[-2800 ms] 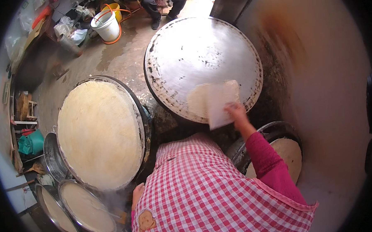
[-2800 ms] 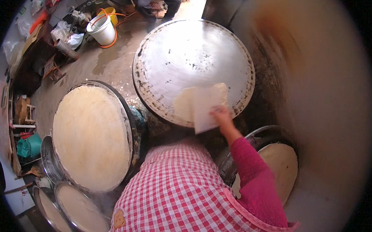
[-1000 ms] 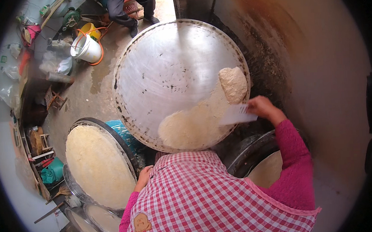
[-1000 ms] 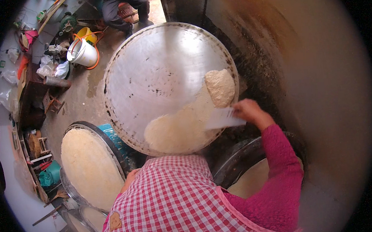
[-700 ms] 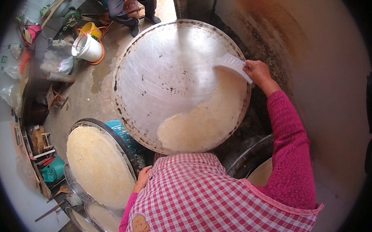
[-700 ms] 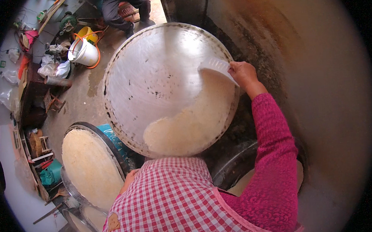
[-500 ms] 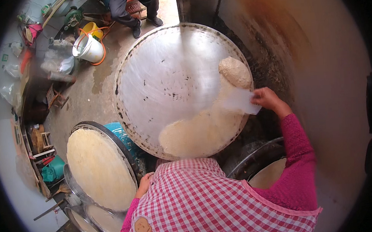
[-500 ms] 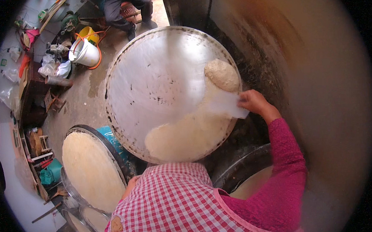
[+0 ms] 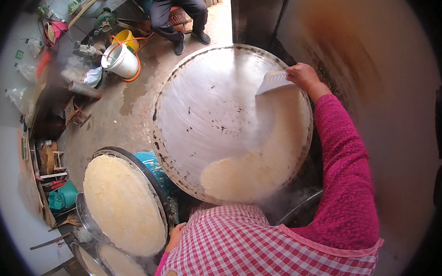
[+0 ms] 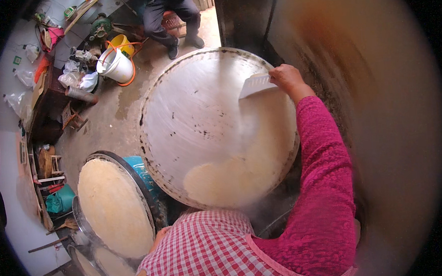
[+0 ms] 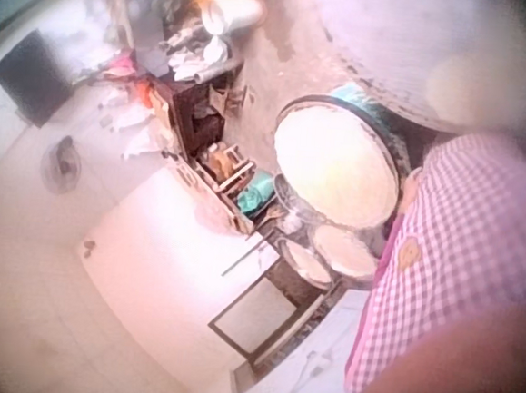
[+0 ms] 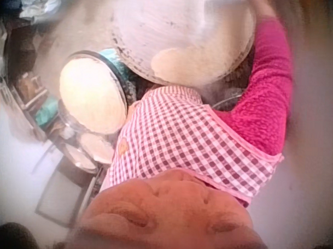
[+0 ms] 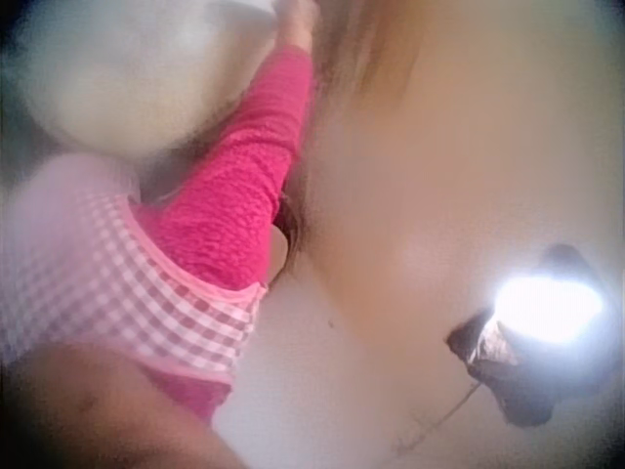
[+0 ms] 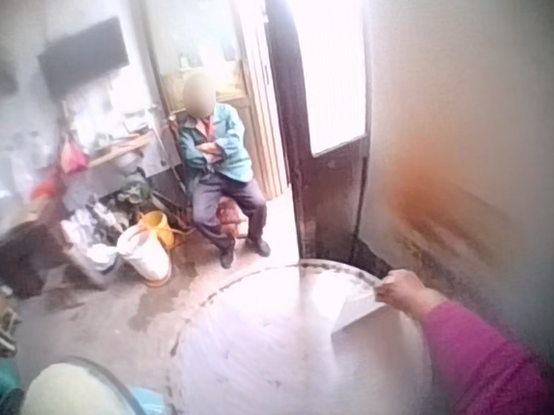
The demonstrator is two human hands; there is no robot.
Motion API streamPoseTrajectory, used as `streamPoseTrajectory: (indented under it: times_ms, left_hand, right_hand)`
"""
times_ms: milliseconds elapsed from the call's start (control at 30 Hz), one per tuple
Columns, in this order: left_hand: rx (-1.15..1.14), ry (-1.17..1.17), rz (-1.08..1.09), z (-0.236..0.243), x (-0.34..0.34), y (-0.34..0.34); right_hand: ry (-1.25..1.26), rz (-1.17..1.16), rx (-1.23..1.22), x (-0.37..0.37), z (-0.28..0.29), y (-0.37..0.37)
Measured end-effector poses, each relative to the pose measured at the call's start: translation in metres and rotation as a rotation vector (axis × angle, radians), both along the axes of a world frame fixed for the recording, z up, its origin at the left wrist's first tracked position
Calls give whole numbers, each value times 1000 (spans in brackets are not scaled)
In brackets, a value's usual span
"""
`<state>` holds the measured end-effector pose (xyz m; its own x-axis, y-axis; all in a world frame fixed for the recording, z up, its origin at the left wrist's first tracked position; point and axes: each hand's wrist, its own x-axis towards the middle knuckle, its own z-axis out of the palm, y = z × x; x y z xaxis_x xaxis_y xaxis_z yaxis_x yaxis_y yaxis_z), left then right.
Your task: The person scoops batter from a large metal bowl and spreads it onto hot circular griddles using a plastic scraper. They flip and remove cooked crepes, placing them onto a tray. The process is repeated continuously.
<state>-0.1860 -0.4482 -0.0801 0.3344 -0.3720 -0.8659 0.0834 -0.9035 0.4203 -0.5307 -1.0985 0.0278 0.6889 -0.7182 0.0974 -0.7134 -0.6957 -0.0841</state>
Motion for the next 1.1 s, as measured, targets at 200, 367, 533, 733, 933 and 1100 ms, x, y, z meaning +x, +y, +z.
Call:
streamPoseTrajectory:
  times_ms: [200, 367, 533, 733, 933, 1100]
  left_hand:
    - [-116, 43, -122, -11, 9, -4]
    - [-118, 131, -196, -21, 18, -18]
    - [-140, 167, -170, -23, 29, 3]
    - [-20, 157, -51, -13, 41, 23]
    - [-2, 177, -16, -4, 36, 18]
    - [-14, 223, -12, -15, 32, 13]
  right_hand:
    - [-148, 0, -55, 36, 0, 47]
    - [-409, -600, -24, 2, -1, 79]
    - [-265, -1224, 240, -27, -30, 58]
    - [-684, -1154, 315, 66, -83, -33]
    - [-696, -1015, 477, 75, -60, -33]
    - [-295, -1097, 160, 20, -18, 24]
